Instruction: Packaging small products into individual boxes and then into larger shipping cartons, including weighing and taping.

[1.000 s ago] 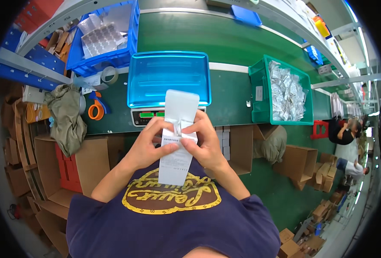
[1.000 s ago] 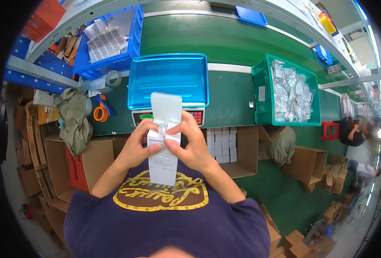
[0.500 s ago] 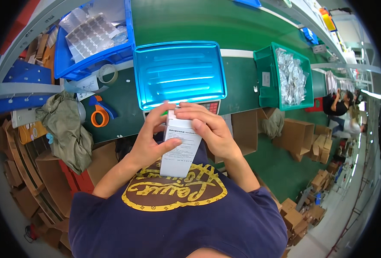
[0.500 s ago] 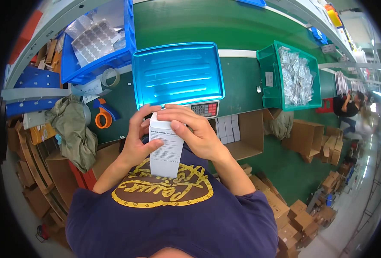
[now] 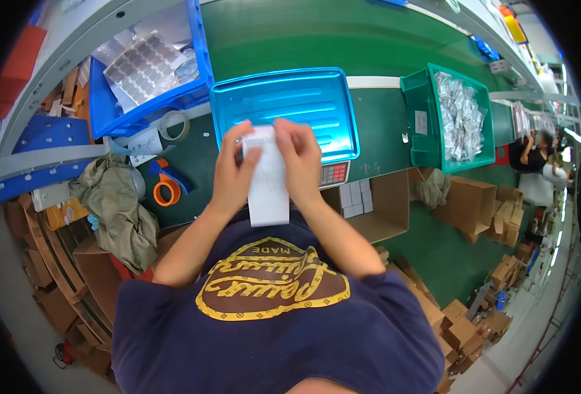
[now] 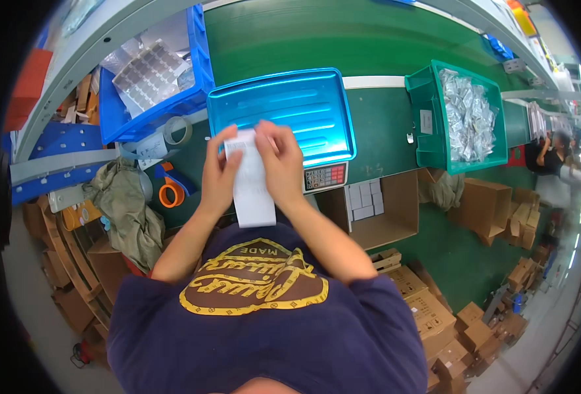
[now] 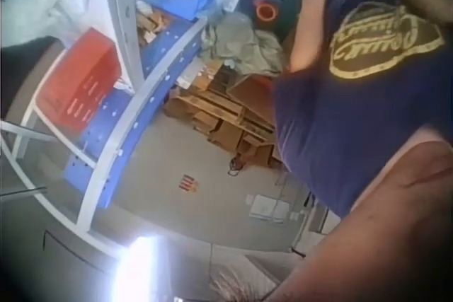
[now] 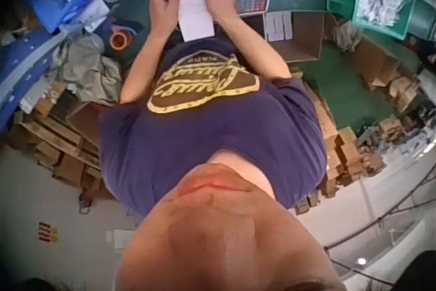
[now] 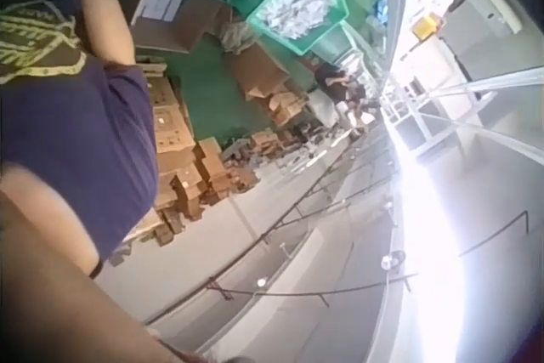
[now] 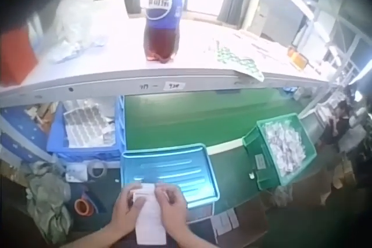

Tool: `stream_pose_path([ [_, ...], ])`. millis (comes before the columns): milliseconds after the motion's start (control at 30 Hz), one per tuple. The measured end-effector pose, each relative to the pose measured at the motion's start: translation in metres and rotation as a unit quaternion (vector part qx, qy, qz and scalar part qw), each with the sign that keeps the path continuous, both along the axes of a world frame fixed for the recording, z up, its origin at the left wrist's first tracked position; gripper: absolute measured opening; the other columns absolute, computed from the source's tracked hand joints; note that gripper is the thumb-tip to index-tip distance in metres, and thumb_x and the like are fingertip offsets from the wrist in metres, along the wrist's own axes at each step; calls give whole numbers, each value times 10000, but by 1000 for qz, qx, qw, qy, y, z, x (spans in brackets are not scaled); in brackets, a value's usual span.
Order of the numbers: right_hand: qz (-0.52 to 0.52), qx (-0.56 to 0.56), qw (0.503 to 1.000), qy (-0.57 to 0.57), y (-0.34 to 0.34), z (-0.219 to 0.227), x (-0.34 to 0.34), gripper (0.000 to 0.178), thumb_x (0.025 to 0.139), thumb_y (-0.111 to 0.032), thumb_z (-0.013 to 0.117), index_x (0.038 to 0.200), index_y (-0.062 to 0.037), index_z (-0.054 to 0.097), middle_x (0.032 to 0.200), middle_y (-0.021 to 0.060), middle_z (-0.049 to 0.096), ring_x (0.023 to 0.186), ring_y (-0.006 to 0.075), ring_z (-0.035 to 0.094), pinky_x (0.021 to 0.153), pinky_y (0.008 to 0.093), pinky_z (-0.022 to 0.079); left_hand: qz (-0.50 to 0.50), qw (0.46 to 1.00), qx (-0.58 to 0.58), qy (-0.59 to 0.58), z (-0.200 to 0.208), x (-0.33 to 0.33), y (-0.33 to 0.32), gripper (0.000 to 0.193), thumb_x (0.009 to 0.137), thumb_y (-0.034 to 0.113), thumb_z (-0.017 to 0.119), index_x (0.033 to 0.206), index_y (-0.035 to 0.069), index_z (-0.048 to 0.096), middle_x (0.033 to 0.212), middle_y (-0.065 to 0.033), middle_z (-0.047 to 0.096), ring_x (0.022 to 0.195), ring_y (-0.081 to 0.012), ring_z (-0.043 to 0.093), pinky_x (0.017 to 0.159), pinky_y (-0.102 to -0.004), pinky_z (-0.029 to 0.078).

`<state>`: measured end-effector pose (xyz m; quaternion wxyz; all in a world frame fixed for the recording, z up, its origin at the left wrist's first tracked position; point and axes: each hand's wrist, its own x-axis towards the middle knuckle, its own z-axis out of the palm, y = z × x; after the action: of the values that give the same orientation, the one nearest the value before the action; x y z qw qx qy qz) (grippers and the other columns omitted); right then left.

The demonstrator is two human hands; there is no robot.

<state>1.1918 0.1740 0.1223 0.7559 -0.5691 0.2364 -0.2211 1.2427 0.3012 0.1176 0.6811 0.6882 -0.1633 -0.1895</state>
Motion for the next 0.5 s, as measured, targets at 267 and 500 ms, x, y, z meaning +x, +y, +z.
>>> stream_pose_path([
  [267,8,-202,979,30,-34,-88,120,305,957,-262,610,1133,-14,581,1087,169,625,1068,252,606,899,351,487,134,933,241,-232,-45,84,-47,513,965,263,563,1401,28,429,1453,-267,401,1358,-414,386,1101,-435,329],
  [500,-23,-215,976,-9,-171,-24,-11,288,921,-66,578,1209,-45,579,1139,120,616,1089,210,607,947,336,481,-9,791,451,-413,-40,29,-39,721,869,287,675,1488,81,369,1556,-254,254,1441,-432,232,1169,-510,202],
])
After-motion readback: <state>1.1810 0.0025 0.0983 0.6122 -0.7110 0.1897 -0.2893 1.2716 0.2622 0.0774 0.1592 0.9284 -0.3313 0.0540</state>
